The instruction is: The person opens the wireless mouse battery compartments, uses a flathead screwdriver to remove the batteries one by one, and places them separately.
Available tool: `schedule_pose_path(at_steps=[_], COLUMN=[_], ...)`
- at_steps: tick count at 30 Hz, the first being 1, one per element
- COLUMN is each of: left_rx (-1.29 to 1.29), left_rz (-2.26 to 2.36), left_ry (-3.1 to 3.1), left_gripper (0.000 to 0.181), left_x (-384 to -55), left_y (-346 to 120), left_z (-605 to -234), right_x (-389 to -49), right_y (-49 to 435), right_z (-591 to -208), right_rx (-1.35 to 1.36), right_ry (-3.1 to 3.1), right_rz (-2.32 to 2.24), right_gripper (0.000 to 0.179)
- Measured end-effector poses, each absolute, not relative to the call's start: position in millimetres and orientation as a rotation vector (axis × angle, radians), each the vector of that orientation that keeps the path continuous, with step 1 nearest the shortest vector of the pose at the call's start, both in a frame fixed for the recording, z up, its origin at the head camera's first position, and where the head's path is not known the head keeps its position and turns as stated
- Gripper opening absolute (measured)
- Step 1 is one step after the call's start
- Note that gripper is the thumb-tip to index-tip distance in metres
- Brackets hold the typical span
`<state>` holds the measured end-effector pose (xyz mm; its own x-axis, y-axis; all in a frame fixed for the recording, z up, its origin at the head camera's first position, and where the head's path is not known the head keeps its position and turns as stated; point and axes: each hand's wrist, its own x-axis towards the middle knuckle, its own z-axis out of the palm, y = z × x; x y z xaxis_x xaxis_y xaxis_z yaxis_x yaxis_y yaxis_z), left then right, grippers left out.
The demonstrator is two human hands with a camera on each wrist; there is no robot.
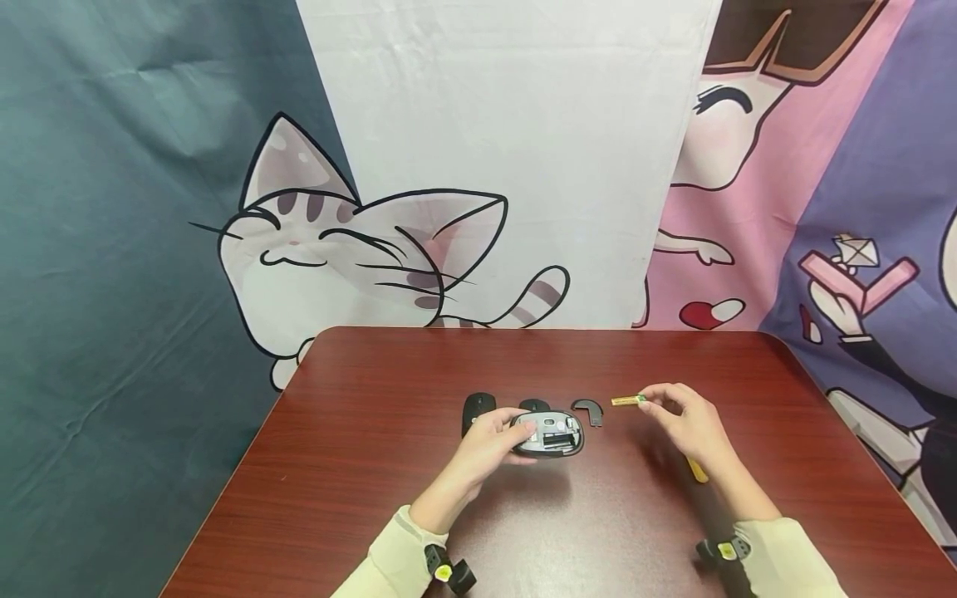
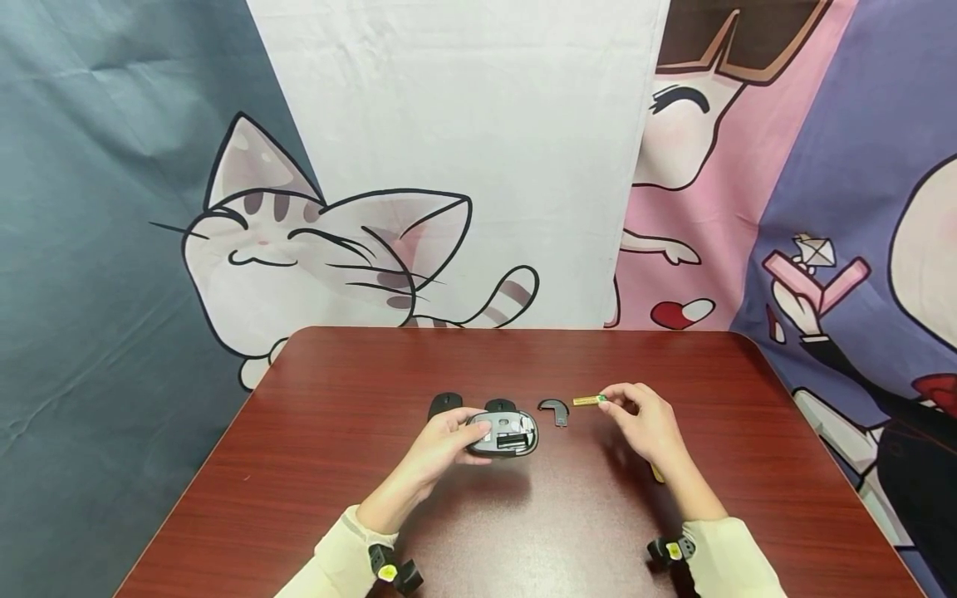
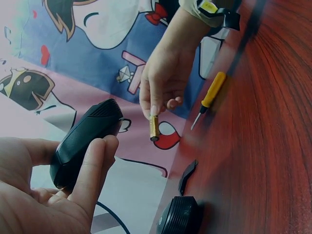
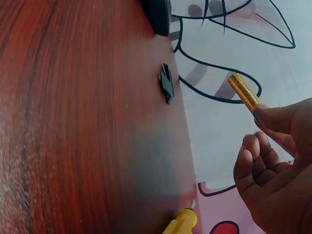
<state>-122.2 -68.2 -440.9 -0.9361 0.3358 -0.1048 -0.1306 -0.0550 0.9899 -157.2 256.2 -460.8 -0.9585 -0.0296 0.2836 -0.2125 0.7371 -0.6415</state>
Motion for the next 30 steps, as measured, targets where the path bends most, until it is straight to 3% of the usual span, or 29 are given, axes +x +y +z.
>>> schedule_pose_path(at_steps=[30], left_rx=[0.218], left_rz=[2.056], left_ry=[1.906], left_gripper=[0.038], left_x=[-119.3], left_y=[-66.8], left_z=[-440.7], right_x=[-178.1], right_y=[260.3], right_z=[-477.7], right_rx=[0.184], right_ry=[-2.856], right_rz=[0.977], right_gripper=[0.013])
